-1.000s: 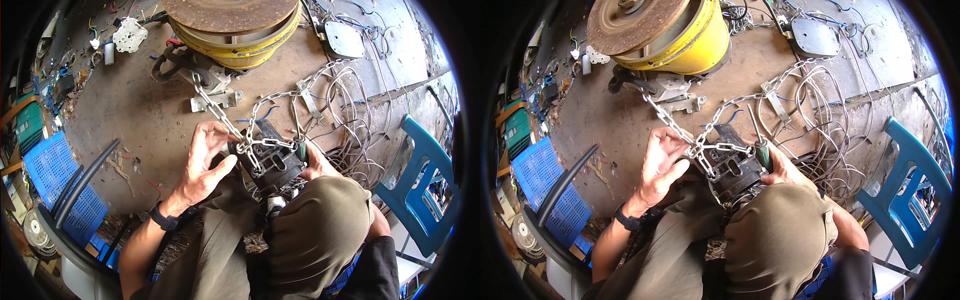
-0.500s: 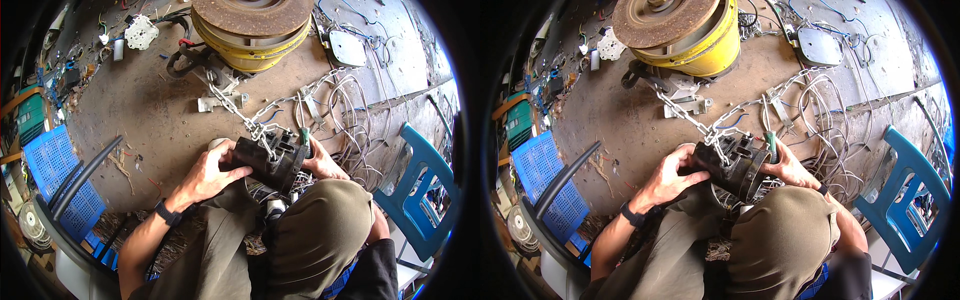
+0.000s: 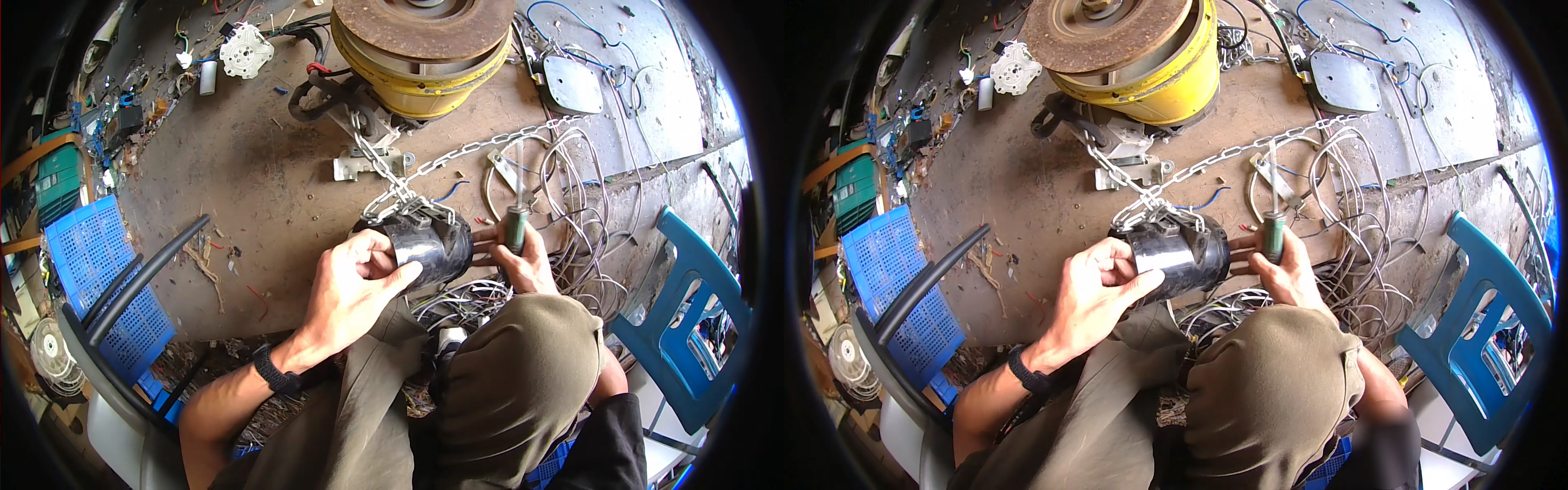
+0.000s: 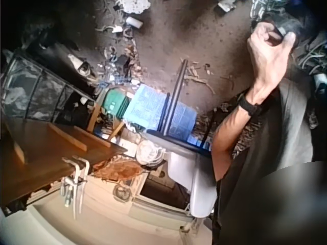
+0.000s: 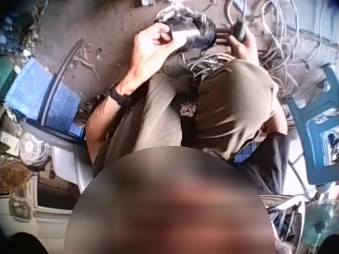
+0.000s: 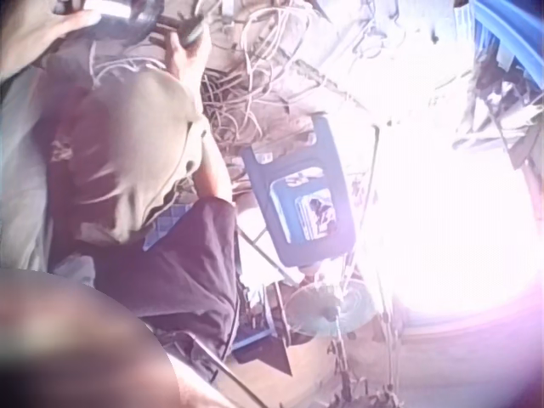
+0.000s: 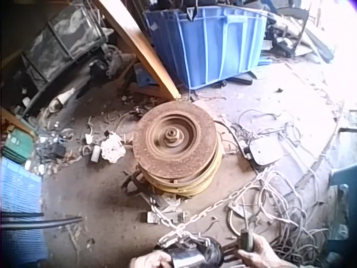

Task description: Disassembling and repairing an electric motor using a screwdriver.

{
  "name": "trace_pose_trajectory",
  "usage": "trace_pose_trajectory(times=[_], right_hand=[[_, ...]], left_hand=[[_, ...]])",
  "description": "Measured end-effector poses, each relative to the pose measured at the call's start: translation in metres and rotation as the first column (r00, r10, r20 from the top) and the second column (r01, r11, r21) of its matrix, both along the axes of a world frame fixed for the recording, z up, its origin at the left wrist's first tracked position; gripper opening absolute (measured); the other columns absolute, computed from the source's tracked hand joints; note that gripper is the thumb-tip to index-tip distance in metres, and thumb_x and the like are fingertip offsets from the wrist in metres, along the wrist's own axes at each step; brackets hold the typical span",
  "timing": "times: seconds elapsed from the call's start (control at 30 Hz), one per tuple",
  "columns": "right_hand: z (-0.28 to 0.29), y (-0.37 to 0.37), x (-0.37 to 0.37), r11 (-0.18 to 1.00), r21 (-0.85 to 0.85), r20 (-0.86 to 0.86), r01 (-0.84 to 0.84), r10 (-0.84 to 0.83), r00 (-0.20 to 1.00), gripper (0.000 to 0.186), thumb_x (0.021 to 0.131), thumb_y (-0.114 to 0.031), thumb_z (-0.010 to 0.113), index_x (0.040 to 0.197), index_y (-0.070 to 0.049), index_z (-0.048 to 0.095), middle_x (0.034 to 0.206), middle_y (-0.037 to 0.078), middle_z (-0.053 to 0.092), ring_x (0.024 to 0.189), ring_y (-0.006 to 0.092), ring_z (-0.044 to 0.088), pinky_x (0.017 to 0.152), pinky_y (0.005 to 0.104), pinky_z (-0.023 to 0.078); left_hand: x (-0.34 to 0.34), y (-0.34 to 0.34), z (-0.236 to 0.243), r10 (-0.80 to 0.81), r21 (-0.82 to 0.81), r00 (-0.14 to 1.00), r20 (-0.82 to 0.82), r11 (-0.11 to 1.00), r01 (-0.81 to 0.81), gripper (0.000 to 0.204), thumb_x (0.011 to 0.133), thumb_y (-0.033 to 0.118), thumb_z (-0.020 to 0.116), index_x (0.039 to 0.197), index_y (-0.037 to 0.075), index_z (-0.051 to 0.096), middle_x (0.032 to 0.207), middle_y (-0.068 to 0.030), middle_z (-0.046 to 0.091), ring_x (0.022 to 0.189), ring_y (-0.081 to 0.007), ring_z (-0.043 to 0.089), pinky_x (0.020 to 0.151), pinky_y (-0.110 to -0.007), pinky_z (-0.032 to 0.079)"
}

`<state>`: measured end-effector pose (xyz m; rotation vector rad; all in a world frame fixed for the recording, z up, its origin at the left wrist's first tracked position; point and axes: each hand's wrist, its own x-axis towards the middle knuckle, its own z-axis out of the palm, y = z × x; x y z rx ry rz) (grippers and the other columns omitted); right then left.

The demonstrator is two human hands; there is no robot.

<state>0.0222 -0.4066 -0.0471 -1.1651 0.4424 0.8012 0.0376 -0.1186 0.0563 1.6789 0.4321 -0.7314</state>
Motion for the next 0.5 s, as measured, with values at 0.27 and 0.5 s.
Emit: trace_pose_trajectory(times=[0.27, 0.5], right_hand=[[0.036, -0.004, 0.015, 0.830, -0.541, 0.212, -0.132, 0.286, 0.934, 0.038, 0.098, -0.012, 0.079, 0.135, -0.007, 0.070, 0.084, -0.004, 0.062, 0.078, 0.0081, 0.055, 0.072, 0.0268, 0.048], [0.045, -0.017, 0.021, 0.961, -0.278, 0.229, -0.011, 0.078, 0.970, 0.034, 0.107, -0.019, 0.068, 0.136, -0.002, 0.069, 0.107, 0.002, 0.073, 0.096, 0.0091, 0.065, 0.089, 0.0304, 0.057]], left_hand=[[0.015, -0.020, 0.007, -0.444, 0.062, 0.776, 0.448, 0.881, 0.469, 0.040, 0.091, -0.001, 0.076, 0.131, 0.002, 0.071, 0.117, -0.0113, 0.077, 0.105, -0.0290, 0.076, 0.092, -0.041, 0.062], [0.027, -0.015, -0.025, -0.608, 0.395, 0.546, 0.576, 0.792, 0.465, 0.029, 0.085, 0.013, 0.082, 0.113, 0.010, 0.075, 0.118, -0.0085, 0.064, 0.110, -0.0287, 0.065, 0.097, -0.041, 0.057]])
